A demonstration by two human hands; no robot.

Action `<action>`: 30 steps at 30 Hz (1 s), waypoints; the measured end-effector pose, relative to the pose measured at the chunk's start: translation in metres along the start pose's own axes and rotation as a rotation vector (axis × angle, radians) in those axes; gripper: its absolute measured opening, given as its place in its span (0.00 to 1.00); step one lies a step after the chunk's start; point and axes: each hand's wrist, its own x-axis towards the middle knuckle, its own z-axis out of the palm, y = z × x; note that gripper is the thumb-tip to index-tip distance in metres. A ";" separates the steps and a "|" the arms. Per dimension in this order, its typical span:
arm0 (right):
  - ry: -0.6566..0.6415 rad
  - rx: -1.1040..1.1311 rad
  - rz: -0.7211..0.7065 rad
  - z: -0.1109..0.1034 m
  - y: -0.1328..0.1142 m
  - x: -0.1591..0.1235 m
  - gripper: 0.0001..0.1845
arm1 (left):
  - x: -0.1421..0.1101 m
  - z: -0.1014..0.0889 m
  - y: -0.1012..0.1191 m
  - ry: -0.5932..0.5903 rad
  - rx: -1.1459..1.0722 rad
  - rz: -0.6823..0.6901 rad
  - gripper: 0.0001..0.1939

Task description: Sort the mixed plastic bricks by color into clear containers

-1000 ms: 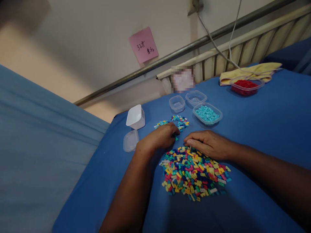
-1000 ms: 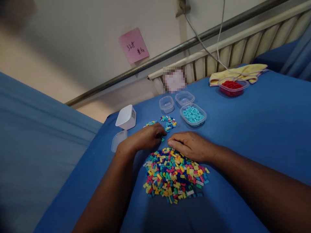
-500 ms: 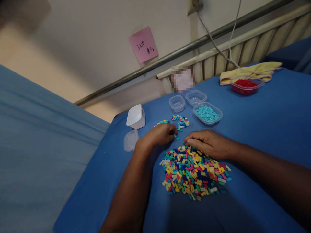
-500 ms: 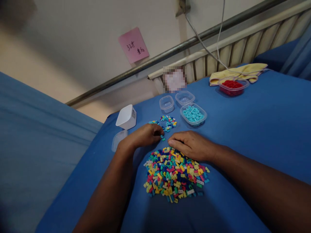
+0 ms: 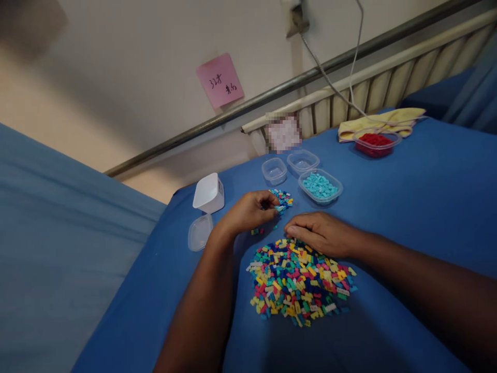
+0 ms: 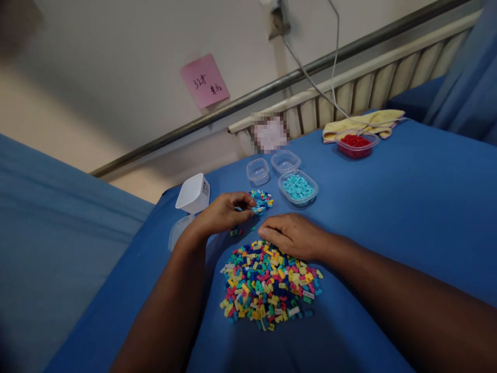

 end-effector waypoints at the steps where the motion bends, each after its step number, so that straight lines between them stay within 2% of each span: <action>1: 0.007 -0.002 -0.001 0.000 0.000 0.000 0.21 | 0.007 0.002 0.005 -0.001 -0.012 0.018 0.10; 4: 0.021 0.005 0.005 0.000 -0.001 0.001 0.21 | 0.035 0.010 0.026 0.002 0.015 0.088 0.09; 8: 0.020 0.012 -0.002 -0.001 0.000 0.001 0.20 | 0.076 0.022 0.057 0.013 0.156 0.164 0.10; 11: 0.022 0.026 -0.011 -0.001 0.002 0.000 0.20 | 0.089 0.021 0.065 0.029 0.228 0.165 0.13; 14: 0.029 0.038 -0.004 -0.001 0.002 0.000 0.20 | 0.076 0.009 0.056 0.034 0.288 0.114 0.11; 18: 0.020 0.021 -0.017 0.000 0.001 0.001 0.18 | 0.035 -0.006 0.032 0.036 0.488 -0.058 0.10; 21: 0.026 0.013 -0.028 0.001 0.002 0.002 0.17 | 0.010 0.000 0.019 -0.019 0.578 -0.114 0.13; 23: 0.028 0.005 -0.028 0.002 0.002 0.001 0.17 | 0.001 0.009 0.016 -0.030 0.606 -0.115 0.15; 26: 0.027 -0.008 -0.016 0.002 0.003 0.001 0.18 | 0.001 0.021 0.018 -0.011 0.664 -0.132 0.16; 30: 0.023 0.005 -0.007 0.001 0.004 0.000 0.17 | 0.005 0.028 0.020 -0.059 0.743 -0.193 0.11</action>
